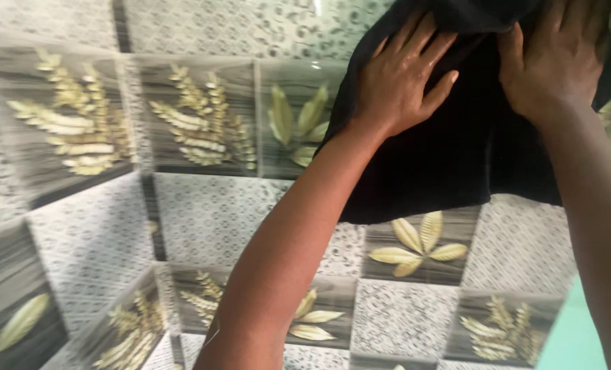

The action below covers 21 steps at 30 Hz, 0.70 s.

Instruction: The person washes a dark cloth by hand in a bathroom sink. They apply liquid soap, scrub the cloth with a brush, rinse it under running water, and then wring it out against the tiled wall.

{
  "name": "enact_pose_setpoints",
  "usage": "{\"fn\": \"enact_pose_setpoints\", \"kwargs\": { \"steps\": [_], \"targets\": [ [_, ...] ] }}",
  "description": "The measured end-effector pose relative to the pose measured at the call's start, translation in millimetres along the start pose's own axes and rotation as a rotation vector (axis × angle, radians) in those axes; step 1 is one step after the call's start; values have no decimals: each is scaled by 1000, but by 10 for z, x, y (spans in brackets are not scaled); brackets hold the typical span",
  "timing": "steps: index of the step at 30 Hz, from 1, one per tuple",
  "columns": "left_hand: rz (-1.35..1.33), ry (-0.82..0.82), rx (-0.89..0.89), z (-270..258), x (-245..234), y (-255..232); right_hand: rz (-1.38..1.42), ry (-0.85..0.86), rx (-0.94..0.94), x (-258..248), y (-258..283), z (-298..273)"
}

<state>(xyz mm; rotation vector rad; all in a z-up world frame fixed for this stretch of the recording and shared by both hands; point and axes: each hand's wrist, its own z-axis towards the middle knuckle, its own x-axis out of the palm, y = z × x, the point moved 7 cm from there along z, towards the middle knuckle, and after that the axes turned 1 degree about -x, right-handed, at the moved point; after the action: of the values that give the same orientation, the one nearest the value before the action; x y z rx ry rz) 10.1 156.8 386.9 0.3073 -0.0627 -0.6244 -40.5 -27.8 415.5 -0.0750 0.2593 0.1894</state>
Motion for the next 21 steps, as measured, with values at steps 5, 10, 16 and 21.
{"fn": "enact_pose_setpoints", "kwargs": {
  "steps": [5,10,16,21],
  "targets": [
    [148,31,-42,-54,-561,660,-115,-172,-142,222,644,157],
    [261,139,-191,-458,-1130,1168,-34,-168,-170,333,1515,176],
    [371,208,-242,-1138,-1818,1678,96,-150,-178,393,2657,10],
    [565,569,-364,-1656,-2323,2077,229,-89,-188,662,3540,-254]
  ]
}}
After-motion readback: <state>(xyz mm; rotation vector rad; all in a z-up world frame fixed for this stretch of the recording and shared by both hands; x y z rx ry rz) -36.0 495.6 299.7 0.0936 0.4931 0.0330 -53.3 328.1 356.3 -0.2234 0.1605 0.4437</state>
